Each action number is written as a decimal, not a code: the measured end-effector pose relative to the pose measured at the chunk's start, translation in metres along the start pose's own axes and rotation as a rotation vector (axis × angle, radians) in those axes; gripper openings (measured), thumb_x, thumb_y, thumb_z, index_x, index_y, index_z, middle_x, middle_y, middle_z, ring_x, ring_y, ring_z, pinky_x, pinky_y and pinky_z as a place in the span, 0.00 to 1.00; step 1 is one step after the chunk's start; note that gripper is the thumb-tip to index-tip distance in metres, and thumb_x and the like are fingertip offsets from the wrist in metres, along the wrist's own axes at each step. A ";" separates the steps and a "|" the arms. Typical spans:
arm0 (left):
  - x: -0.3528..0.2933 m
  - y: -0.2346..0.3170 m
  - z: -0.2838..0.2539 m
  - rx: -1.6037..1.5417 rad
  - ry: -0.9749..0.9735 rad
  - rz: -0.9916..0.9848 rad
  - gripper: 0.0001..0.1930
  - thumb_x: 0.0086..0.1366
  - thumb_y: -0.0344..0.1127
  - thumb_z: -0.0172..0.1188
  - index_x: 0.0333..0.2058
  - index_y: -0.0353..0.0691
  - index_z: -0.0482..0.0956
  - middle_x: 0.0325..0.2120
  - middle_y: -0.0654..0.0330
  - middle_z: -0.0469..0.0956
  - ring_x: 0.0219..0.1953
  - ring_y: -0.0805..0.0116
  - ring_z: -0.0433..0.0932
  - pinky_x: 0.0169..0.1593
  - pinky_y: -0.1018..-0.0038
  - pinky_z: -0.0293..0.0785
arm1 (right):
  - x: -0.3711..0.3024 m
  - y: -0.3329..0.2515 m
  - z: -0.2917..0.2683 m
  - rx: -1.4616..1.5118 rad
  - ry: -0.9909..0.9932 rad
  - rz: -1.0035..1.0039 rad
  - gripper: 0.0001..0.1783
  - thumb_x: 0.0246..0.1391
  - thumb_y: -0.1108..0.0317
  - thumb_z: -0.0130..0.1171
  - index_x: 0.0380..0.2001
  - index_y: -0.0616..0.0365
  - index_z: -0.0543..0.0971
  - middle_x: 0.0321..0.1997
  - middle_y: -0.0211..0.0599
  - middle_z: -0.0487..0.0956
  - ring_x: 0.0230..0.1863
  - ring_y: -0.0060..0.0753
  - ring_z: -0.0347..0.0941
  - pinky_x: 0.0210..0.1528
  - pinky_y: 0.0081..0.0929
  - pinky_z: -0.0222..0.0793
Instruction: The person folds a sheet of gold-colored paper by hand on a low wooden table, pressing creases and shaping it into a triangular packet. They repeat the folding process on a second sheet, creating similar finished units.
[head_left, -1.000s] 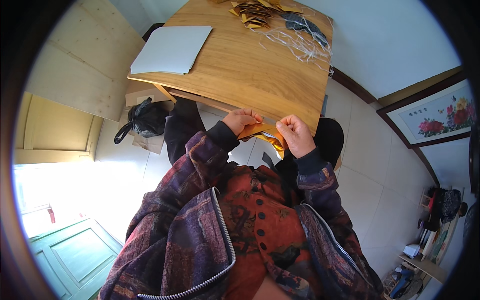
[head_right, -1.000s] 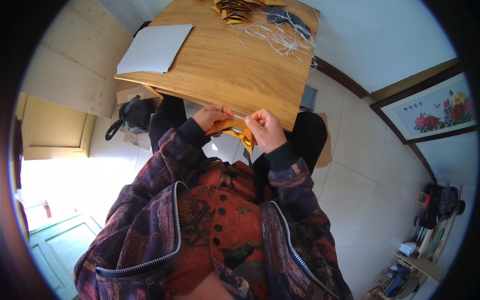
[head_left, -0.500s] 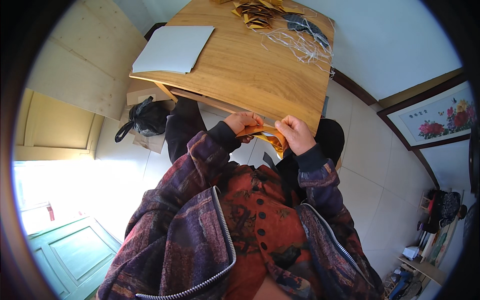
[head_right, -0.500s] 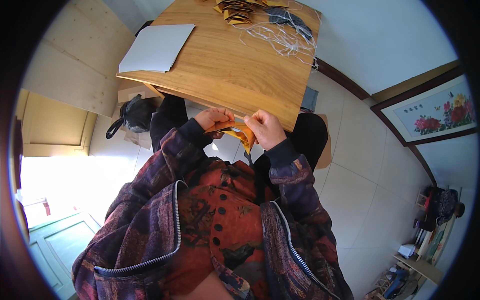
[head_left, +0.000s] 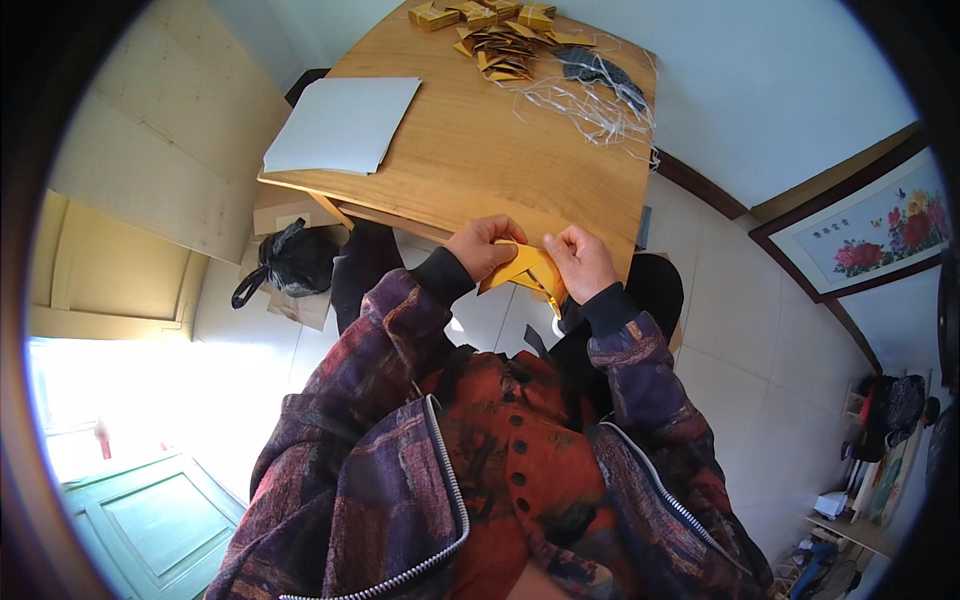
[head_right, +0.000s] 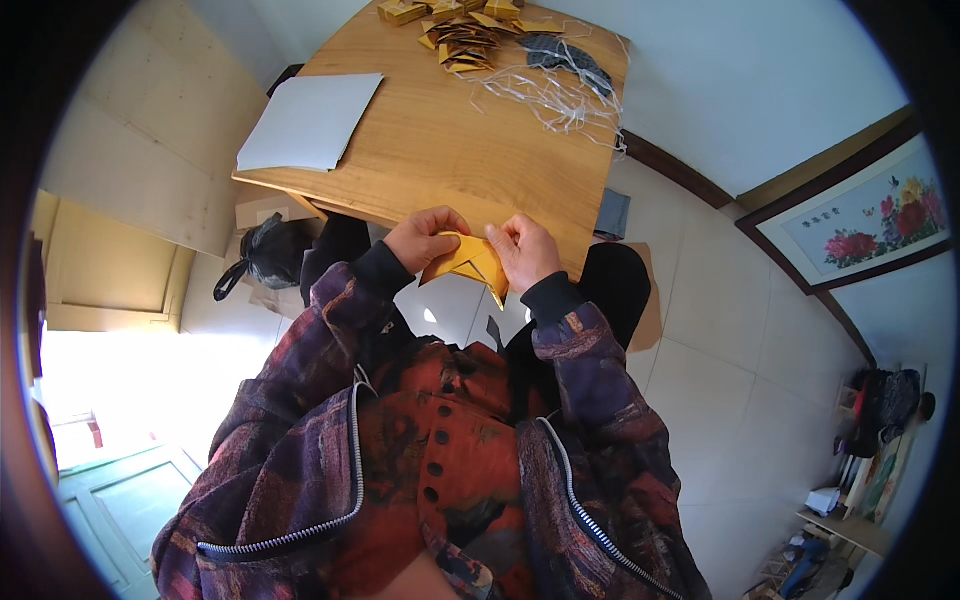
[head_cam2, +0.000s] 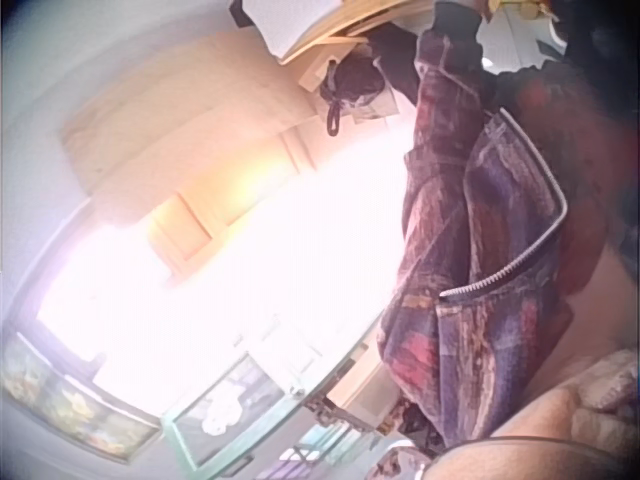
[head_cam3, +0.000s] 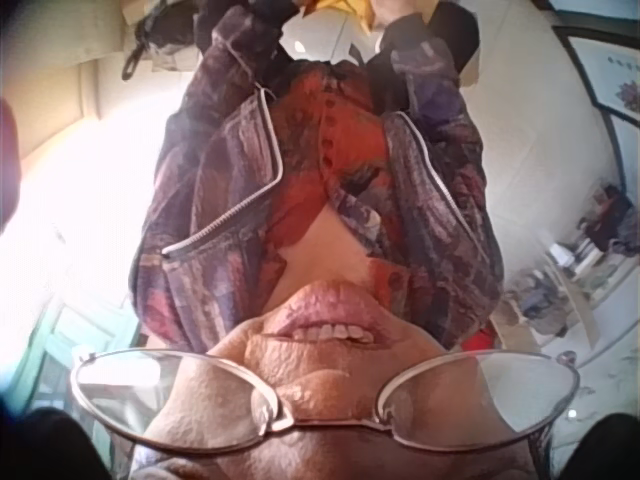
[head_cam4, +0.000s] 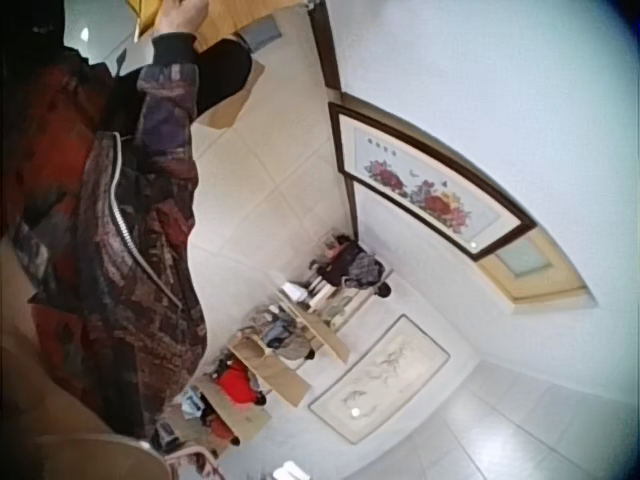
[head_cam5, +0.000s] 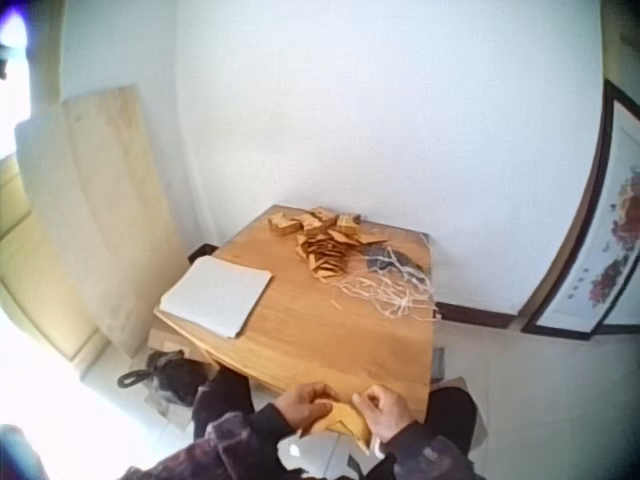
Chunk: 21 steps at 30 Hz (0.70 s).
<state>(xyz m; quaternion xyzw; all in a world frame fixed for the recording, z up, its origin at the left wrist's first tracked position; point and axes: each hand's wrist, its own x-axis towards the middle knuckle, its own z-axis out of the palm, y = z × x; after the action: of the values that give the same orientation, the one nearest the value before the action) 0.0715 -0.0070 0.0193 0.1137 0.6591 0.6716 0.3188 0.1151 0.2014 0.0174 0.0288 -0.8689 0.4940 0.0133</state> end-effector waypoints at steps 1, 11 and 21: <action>0.007 0.002 -0.001 0.070 0.058 0.037 0.06 0.64 0.25 0.52 0.39 0.36 0.74 0.24 0.63 0.75 0.22 0.78 0.73 0.24 0.81 0.71 | 0.005 0.002 -0.004 0.153 -0.024 0.087 0.12 0.62 0.61 0.57 0.33 0.60 0.74 0.23 0.27 0.75 0.23 0.18 0.71 0.24 0.18 0.66; 0.086 0.003 -0.007 0.564 0.358 0.236 0.07 0.61 0.27 0.54 0.37 0.35 0.78 0.30 0.55 0.77 0.30 0.63 0.77 0.35 0.69 0.76 | 0.059 0.030 -0.008 0.192 0.180 0.132 0.05 0.58 0.75 0.55 0.38 0.61 0.75 0.28 0.31 0.79 0.24 0.20 0.74 0.24 0.18 0.67; 0.087 -0.008 0.001 0.907 0.540 0.527 0.08 0.56 0.30 0.59 0.35 0.41 0.82 0.38 0.57 0.75 0.44 0.52 0.70 0.50 0.63 0.69 | 0.039 0.022 -0.006 -0.328 0.285 -0.153 0.18 0.50 0.68 0.63 0.45 0.57 0.74 0.48 0.45 0.77 0.48 0.47 0.74 0.47 0.40 0.70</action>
<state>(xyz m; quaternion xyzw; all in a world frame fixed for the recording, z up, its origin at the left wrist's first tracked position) 0.0077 0.0438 -0.0113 0.2236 0.8877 0.3846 -0.1184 0.0748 0.2165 0.0042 0.0218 -0.9222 0.3426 0.1779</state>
